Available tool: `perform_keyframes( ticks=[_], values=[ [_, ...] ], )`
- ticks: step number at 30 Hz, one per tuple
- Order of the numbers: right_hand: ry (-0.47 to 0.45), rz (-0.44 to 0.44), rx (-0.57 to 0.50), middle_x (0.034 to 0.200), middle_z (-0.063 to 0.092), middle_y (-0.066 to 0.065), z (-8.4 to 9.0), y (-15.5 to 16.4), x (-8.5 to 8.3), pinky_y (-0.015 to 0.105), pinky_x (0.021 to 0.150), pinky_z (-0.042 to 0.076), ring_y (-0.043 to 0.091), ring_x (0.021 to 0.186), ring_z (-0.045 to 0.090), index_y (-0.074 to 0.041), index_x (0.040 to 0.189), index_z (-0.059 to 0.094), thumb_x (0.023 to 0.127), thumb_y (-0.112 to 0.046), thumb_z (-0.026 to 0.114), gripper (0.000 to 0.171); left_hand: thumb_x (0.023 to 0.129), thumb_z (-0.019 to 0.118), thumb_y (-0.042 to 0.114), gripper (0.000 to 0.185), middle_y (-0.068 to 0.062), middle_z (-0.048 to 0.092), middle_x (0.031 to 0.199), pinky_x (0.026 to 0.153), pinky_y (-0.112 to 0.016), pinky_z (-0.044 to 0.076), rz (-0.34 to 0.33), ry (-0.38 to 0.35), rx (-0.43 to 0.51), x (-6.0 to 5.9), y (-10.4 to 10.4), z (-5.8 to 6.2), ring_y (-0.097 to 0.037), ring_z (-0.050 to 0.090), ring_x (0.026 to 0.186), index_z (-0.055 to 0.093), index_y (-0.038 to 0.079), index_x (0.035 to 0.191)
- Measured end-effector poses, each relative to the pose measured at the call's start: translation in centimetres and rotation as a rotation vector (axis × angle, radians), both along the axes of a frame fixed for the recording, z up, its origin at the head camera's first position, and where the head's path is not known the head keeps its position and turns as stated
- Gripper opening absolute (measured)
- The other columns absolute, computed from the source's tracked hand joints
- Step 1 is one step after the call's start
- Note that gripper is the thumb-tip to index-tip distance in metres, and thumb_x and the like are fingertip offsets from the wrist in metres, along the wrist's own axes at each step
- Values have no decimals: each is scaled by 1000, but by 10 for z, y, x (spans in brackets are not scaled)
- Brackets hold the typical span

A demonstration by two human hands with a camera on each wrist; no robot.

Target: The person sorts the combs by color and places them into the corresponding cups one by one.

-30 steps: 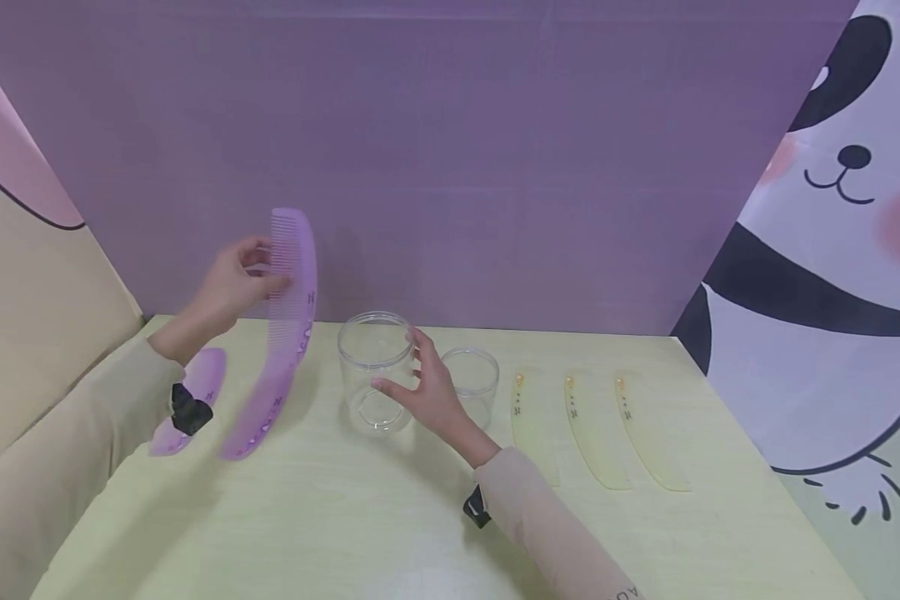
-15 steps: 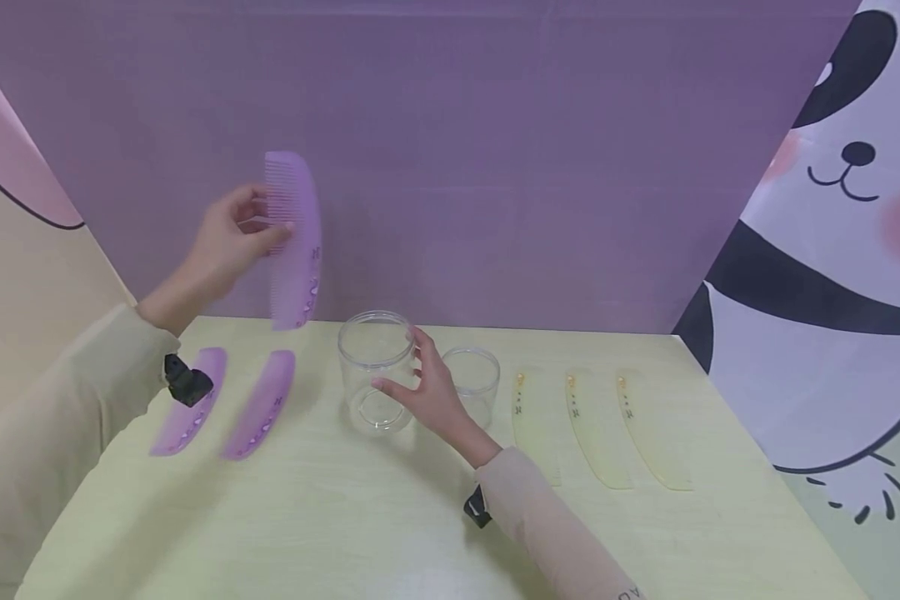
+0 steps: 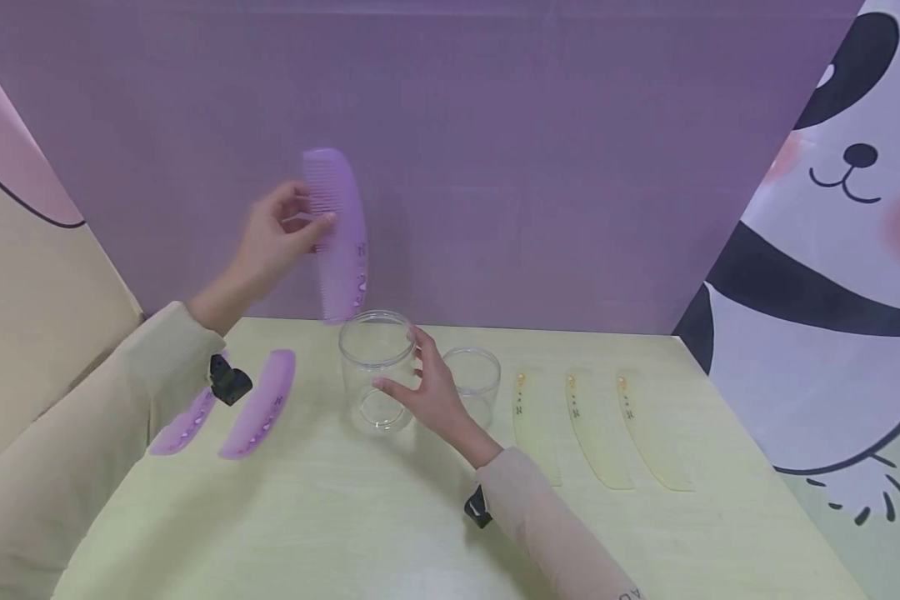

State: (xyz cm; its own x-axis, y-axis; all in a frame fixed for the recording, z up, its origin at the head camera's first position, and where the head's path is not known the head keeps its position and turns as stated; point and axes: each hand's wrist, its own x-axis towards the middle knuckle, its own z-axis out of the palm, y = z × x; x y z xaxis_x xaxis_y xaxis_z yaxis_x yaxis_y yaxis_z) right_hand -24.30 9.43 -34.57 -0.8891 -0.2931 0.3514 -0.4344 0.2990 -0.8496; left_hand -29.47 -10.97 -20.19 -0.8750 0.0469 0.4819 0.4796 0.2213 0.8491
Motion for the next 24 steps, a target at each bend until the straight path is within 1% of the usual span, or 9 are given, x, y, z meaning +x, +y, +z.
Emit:
perform_keyframes(
  ticks=[5, 9, 12, 15, 19, 21, 23, 24],
  values=[
    [-5, 7, -3, 142, 33, 20, -1, 0, -1, 51, 101, 38, 39, 127, 37, 4, 140, 20, 77, -9, 71, 83, 85, 60, 5, 33, -16, 58, 102, 62, -19, 52, -41, 16, -10, -1, 12, -9, -20, 60, 76, 50, -1, 116],
    [-8, 10, -4, 143, 33, 19, 0, 0, -1, 51, 101, 38, 39, 128, 37, 3, 140, 20, 78, -9, 71, 82, 84, 60, 3, 32, -19, 58, 102, 60, -19, 50, -65, 33, -24, 1, 17, -20, -25, 59, 76, 51, -3, 115],
    [-3, 7, 0, 143, 33, 19, 0, 0, -1, 50, 101, 39, 39, 128, 37, 3, 140, 20, 78, -9, 71, 82, 84, 60, 3, 32, -19, 58, 102, 60, -19, 50, -81, 27, -29, 1, 20, -30, -25, 59, 78, 52, -3, 114],
    [3, 6, 3, 142, 33, 19, 0, 0, -2, 50, 100, 40, 39, 127, 38, 3, 140, 21, 78, -9, 71, 81, 84, 61, 4, 31, -19, 58, 103, 64, -20, 51, -92, 19, -31, 1, 21, -40, -24, 59, 82, 53, -3, 113],
    [8, 12, -1, 142, 32, 21, 0, 0, -1, 51, 100, 40, 40, 127, 37, 3, 140, 20, 78, -9, 71, 81, 84, 62, 4, 29, -19, 59, 104, 75, -25, 53, -88, 12, -47, 0, 23, -55, -25, 59, 87, 55, -4, 111],
    [11, 16, -3, 142, 32, 22, 0, 1, -1, 52, 100, 39, 40, 127, 37, 3, 140, 20, 78, -9, 71, 81, 84, 62, 5, 28, -18, 60, 103, 79, -29, 53, -84, -4, -54, -1, 24, -63, -26, 60, 86, 56, -3, 110],
    [13, 17, -4, 142, 32, 22, 0, 1, 0, 52, 100, 40, 41, 127, 37, 3, 140, 20, 78, -9, 70, 80, 84, 62, 5, 28, -18, 60, 103, 79, -32, 53, -84, -28, -59, -1, 24, -70, -28, 61, 85, 56, -2, 110],
    [13, 17, -4, 142, 33, 21, 0, 1, -1, 52, 100, 40, 41, 127, 38, 3, 140, 20, 78, -9, 70, 80, 84, 62, 5, 27, -19, 60, 103, 79, -34, 54, -86, -48, -59, 1, 25, -71, -29, 61, 85, 55, -2, 110]
  ],
)
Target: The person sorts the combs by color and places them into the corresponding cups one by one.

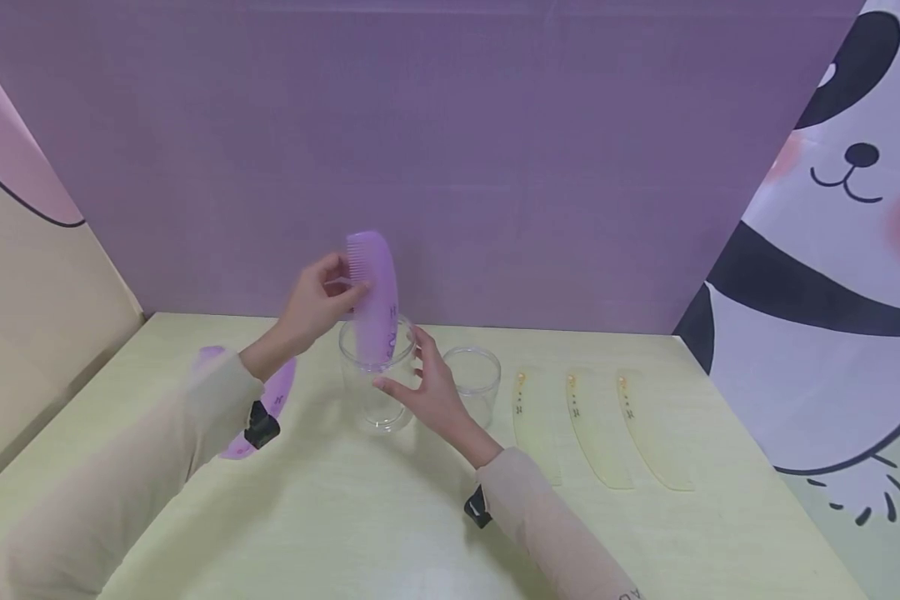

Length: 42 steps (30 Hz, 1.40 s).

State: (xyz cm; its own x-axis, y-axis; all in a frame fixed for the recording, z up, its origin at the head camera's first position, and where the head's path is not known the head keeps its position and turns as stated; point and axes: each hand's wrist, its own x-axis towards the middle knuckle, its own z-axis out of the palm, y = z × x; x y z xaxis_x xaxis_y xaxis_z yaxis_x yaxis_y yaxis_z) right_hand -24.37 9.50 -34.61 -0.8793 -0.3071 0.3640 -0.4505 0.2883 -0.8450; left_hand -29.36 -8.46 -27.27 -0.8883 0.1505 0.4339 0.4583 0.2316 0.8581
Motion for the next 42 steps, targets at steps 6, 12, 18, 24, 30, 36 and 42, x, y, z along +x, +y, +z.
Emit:
perform_keyframes(
  ticks=[6, 12, 18, 24, 30, 36, 42],
  values=[
    [-3, 2, 5, 142, 31, 23, -1, 0, -1, 53, 99, 40, 43, 126, 37, 4, 140, 20, 79, -7, 70, 80, 86, 61, 9, 26, -19, 59, 105, 74, -37, 56, 0, -57, -24, 4, 2, -12, -33, 61, 86, 55, -2, 109],
    [11, 9, -3, 141, 33, 24, -2, 0, -1, 55, 98, 39, 46, 126, 36, 4, 140, 20, 79, -5, 68, 78, 85, 61, 9, 23, -17, 60, 104, 78, -35, 55, 9, -49, -69, 3, 4, -20, -29, 61, 87, 56, -1, 106],
    [28, -2, 5, 143, 33, 18, -22, 4, -17, 51, 98, 41, 41, 127, 38, -4, 141, 21, 79, -9, 70, 80, 84, 63, 7, 22, -19, 61, 102, 84, -35, 53, 12, -49, -122, 2, 5, -23, -30, 62, 92, 56, -4, 102],
    [38, -12, 10, 142, 35, 13, -30, 4, -24, 49, 98, 42, 36, 126, 40, -9, 141, 22, 78, -16, 72, 80, 81, 63, 3, 23, -20, 60, 102, 86, -36, 52, -5, -51, -145, 2, 5, -24, -32, 61, 94, 56, -5, 102],
    [43, -12, 7, 142, 36, 13, -30, 5, -24, 50, 98, 42, 38, 126, 40, -8, 141, 23, 78, -16, 72, 81, 81, 63, 1, 26, -21, 60, 102, 87, -36, 52, -8, -40, -185, 2, 7, -21, -33, 61, 95, 56, -6, 105],
    [72, 2, 8, 142, 35, 16, -30, 5, -23, 51, 96, 43, 41, 125, 40, -8, 142, 22, 78, -18, 72, 81, 80, 63, -1, 29, -22, 59, 105, 86, -37, 52, -16, -71, -216, 4, 11, -17, -34, 60, 99, 54, -6, 107],
    [131, -3, 19, 140, 37, 17, -31, 5, -22, 51, 92, 46, 42, 122, 43, -10, 141, 24, 80, -31, 70, 80, 79, 64, 0, 29, -21, 60, 107, 86, -36, 53, -10, -119, -267, 2, 15, -17, -33, 61, 100, 55, -6, 106]
  ],
)
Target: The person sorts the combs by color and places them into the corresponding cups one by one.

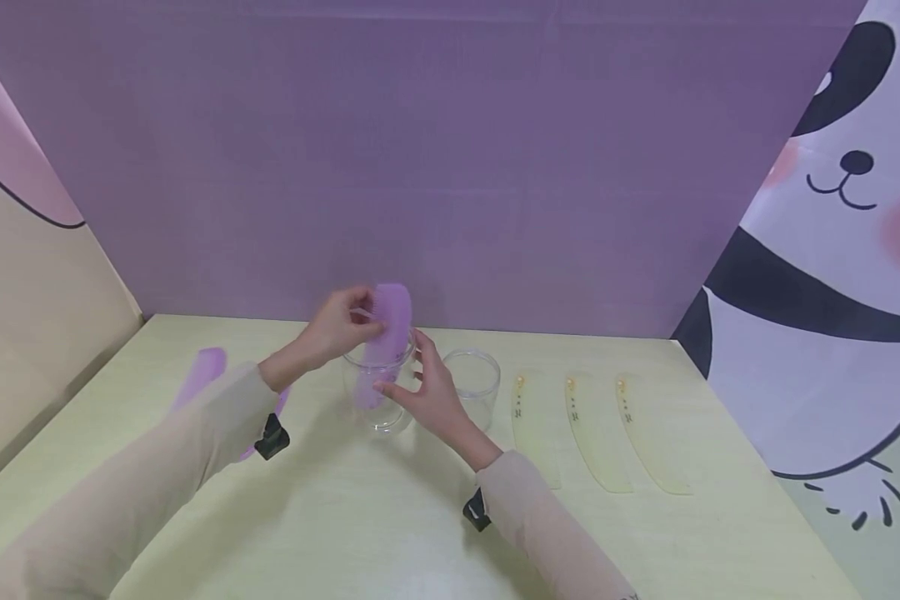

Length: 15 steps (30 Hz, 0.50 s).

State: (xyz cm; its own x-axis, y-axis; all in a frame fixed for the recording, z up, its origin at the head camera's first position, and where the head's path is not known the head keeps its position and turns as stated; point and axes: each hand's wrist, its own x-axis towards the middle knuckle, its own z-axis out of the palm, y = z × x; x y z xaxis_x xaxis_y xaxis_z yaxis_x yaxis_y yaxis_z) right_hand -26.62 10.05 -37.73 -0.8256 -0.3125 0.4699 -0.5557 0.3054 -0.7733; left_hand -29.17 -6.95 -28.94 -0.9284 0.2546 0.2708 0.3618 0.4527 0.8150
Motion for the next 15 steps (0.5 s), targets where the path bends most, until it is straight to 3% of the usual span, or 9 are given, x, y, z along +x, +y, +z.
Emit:
perform_keyframes(
  ticks=[10, 15],
  values=[
    [-100, -3, -9, 144, 32, 18, 3, -1, 0, 52, 98, 41, 41, 127, 39, -6, 142, 21, 78, -12, 71, 81, 78, 66, 2, 28, -22, 62, 103, 84, -36, 54, 8, -12, -74, -4, 0, 2, -33, 63, 95, 57, -7, 103],
    [-104, 12, -4, 142, 31, 25, 23, -4, 15, 56, 97, 40, 46, 125, 37, 3, 140, 21, 79, -7, 69, 78, 78, 67, 3, 24, -20, 63, 101, 83, -34, 54, -2, -11, -118, -6, 1, 3, -30, 63, 94, 58, -5, 98]
  ],
)
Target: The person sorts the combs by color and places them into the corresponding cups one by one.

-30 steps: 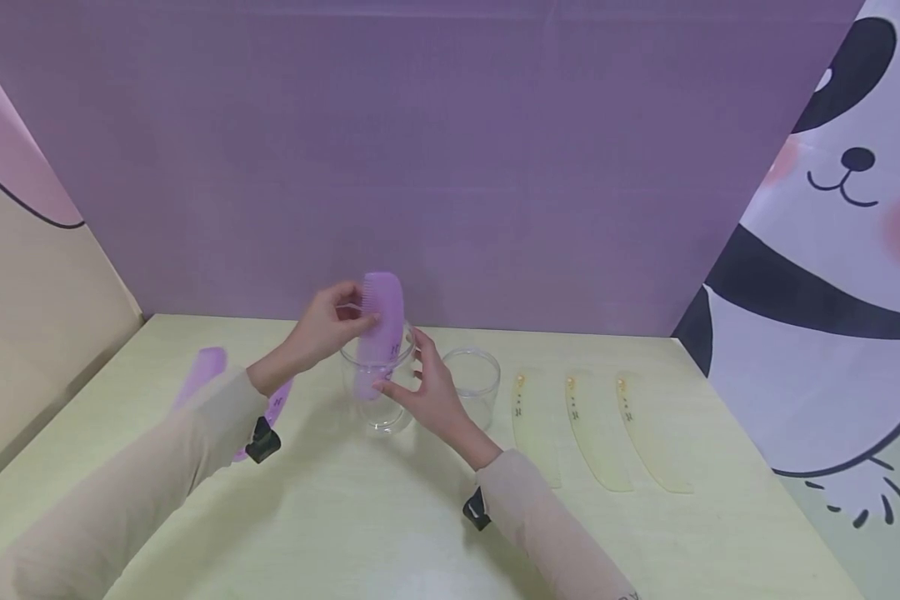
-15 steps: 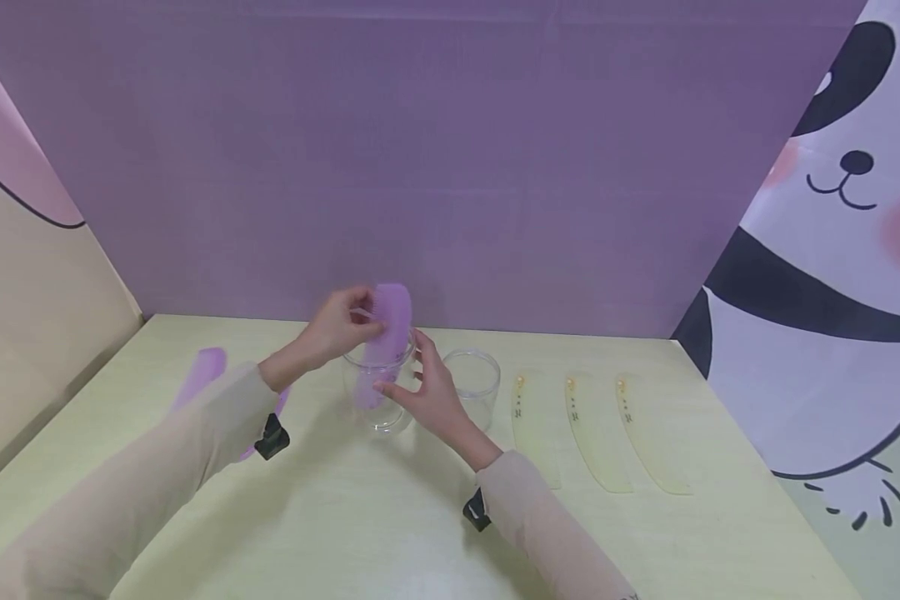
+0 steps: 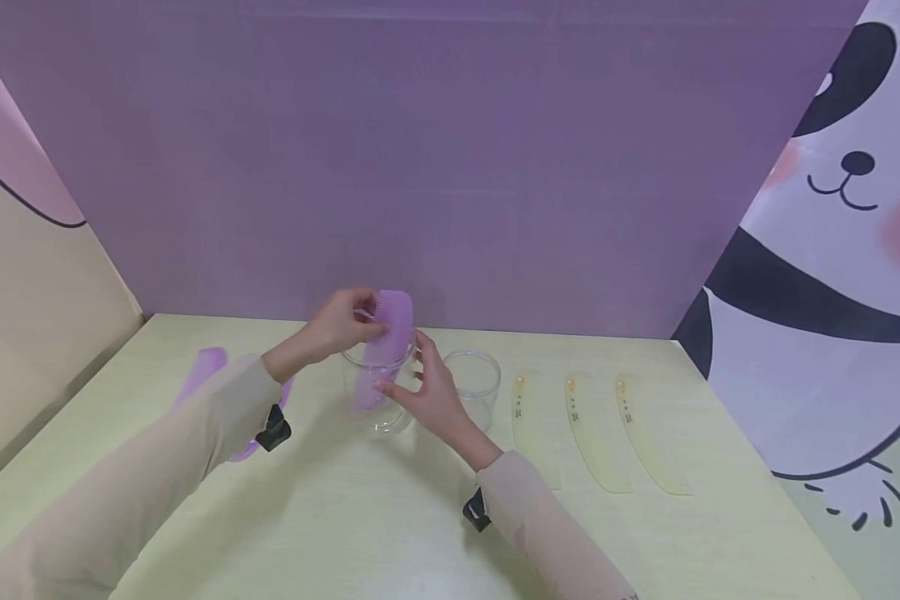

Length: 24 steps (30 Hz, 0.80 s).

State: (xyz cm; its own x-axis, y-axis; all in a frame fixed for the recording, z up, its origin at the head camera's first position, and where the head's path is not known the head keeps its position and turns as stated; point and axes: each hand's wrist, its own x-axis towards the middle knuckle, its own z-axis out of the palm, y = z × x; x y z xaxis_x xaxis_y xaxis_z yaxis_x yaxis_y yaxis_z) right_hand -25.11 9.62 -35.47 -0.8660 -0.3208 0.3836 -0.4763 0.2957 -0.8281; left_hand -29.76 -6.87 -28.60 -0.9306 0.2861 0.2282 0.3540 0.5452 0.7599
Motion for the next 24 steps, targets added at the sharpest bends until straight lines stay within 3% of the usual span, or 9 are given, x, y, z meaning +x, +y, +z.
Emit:
perform_keyframes(
  ticks=[6, 13, 18, 24],
  values=[
    [19, 1, 14, 141, 31, 28, 7, -1, 7, 55, 96, 41, 47, 124, 38, 7, 139, 20, 80, -3, 66, 75, 78, 67, 5, 27, -19, 63, 102, 84, -35, 53, -10, -10, 2, -2, 0, 0, -30, 63, 95, 58, -5, 101],
    [13, -25, 11, 143, 33, 17, -13, 3, -11, 50, 97, 43, 39, 125, 41, -6, 141, 22, 79, -12, 71, 79, 79, 67, 3, 32, -19, 62, 105, 86, -37, 53, -18, -1, 33, 0, 0, 1, -30, 62, 97, 57, -2, 108],
    [1, -7, 0, 142, 31, 26, 6, 0, 5, 56, 97, 40, 46, 125, 38, 5, 139, 21, 80, -5, 68, 77, 80, 64, 2, 31, -19, 62, 105, 84, -38, 53, -33, 43, 57, 0, 0, 1, -31, 63, 94, 57, 1, 110],
    [-11, -2, 2, 142, 30, 27, 10, -1, 9, 56, 98, 39, 48, 125, 36, 6, 140, 20, 80, -4, 67, 77, 81, 63, 4, 26, -17, 64, 102, 81, -36, 54, -40, 89, 80, -7, -3, -2, -29, 64, 90, 60, 3, 107]
  ],
)
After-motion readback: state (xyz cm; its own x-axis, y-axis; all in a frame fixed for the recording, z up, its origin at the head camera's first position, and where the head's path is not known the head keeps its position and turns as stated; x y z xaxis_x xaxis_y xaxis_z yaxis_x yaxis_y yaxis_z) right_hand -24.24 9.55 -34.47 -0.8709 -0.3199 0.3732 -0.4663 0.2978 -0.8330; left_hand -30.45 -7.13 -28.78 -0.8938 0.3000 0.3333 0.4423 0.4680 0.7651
